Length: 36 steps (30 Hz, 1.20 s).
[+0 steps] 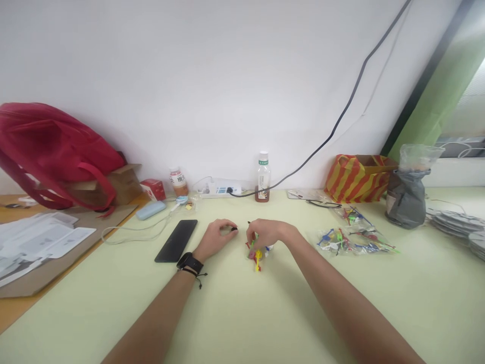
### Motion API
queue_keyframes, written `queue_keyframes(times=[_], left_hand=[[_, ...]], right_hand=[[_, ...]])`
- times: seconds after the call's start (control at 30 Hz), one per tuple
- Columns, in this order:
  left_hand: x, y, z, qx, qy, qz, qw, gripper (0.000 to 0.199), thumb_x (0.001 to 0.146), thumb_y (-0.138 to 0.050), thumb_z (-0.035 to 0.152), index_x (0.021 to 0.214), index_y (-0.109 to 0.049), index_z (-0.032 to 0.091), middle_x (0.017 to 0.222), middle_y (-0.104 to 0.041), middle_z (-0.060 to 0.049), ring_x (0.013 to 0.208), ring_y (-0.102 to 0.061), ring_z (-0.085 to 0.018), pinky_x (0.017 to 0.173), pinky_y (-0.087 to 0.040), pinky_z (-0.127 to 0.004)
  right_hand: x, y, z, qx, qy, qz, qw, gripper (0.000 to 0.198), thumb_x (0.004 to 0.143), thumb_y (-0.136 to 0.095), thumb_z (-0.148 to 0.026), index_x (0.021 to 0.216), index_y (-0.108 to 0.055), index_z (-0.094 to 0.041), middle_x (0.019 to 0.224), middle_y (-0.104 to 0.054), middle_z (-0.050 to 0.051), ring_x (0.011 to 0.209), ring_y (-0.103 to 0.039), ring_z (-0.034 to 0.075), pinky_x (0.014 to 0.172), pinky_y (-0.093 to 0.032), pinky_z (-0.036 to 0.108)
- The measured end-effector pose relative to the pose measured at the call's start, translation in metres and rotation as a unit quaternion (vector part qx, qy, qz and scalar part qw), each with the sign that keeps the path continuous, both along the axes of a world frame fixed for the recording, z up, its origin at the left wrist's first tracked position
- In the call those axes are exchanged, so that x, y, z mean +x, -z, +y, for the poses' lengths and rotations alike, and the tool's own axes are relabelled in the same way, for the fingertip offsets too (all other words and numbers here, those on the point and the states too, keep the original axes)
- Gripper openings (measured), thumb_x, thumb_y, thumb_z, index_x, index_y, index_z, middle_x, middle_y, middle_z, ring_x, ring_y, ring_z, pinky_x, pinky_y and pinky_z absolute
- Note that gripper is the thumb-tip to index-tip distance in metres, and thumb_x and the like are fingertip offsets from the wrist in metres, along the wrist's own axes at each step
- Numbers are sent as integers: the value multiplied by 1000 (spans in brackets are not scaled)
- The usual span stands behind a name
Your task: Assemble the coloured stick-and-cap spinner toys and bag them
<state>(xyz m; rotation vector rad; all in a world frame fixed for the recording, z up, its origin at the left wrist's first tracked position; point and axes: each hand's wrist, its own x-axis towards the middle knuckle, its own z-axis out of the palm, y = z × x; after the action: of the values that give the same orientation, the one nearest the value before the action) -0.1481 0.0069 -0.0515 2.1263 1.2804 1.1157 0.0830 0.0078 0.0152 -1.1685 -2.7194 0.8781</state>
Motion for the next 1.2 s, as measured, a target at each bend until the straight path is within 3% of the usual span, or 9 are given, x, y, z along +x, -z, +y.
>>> queue_keyframes(times=[0.2,0.33,0.47,0.57,0.67,0.8,0.9,1.1,1.2], left_hand=[[3,3,2,39,-54,29,997,24,92,-64,42,105,-75,25,107,-76,-5,102,-66,-25,87,-53,-39],[13,-8,-4,108,-85,-10,990,22,99,-56,38,106,-72,24,105,-75,-5,99,-67,-23,83,-52,-37],[28,-23,-20,136,-45,-37,989,21,93,-67,35,110,-69,24,106,-74,-4,97,-68,-21,83,-53,-35],[37,-28,-28,129,2,-35,991,29,89,-73,33,116,-68,24,114,-74,-4,100,-68,-21,87,-55,-35],[40,-26,-26,115,15,-38,993,19,92,-68,30,110,-70,24,107,-75,-4,94,-69,-20,85,-56,-34],[36,-23,-20,96,19,-55,994,16,93,-67,31,106,-71,22,103,-75,-5,93,-69,-21,86,-57,-36],[34,-22,-19,84,30,-59,994,18,92,-67,28,109,-70,22,105,-74,-5,91,-69,-20,85,-57,-35],[33,-20,-22,80,35,-12,996,2,90,-67,22,90,-68,20,86,-70,-1,79,-64,-16,76,-52,-30],[31,-17,-22,73,28,2,997,11,89,-68,24,80,-63,20,78,-67,1,73,-61,-16,71,-50,-29]], right_hand=[[18,-12,5,-24,-20,-4,999,15,81,-71,-32,87,-72,-19,96,-74,5,78,-64,16,62,-44,23],[26,-14,10,-18,67,80,994,18,88,-65,-35,96,-66,-18,98,-72,6,81,-64,16,64,-45,24],[16,-9,14,13,127,225,966,29,81,-75,-43,87,-60,-19,91,-67,2,77,-61,15,63,-46,25],[4,-4,14,-47,142,288,946,39,72,-84,-41,85,-54,-20,82,-63,-2,69,-62,14,58,-45,23],[-4,1,11,-113,166,316,927,47,70,-87,-36,95,-50,-22,78,-64,-4,61,-63,13,53,-45,23],[-4,5,12,-177,145,334,914,19,85,-69,-27,96,-55,-20,79,-68,0,66,-68,14,63,-54,26],[-4,10,15,-207,132,348,905,7,85,-60,-16,90,-55,-19,79,-69,1,71,-70,14,70,-56,26],[-13,18,13,-77,163,244,953,3,85,-55,-18,87,-55,-20,79,-66,-2,69,-61,12,58,-43,20],[-13,23,17,-21,206,211,955,6,87,-55,-21,92,-58,-18,87,-67,1,75,-59,13,60,-41,22]])
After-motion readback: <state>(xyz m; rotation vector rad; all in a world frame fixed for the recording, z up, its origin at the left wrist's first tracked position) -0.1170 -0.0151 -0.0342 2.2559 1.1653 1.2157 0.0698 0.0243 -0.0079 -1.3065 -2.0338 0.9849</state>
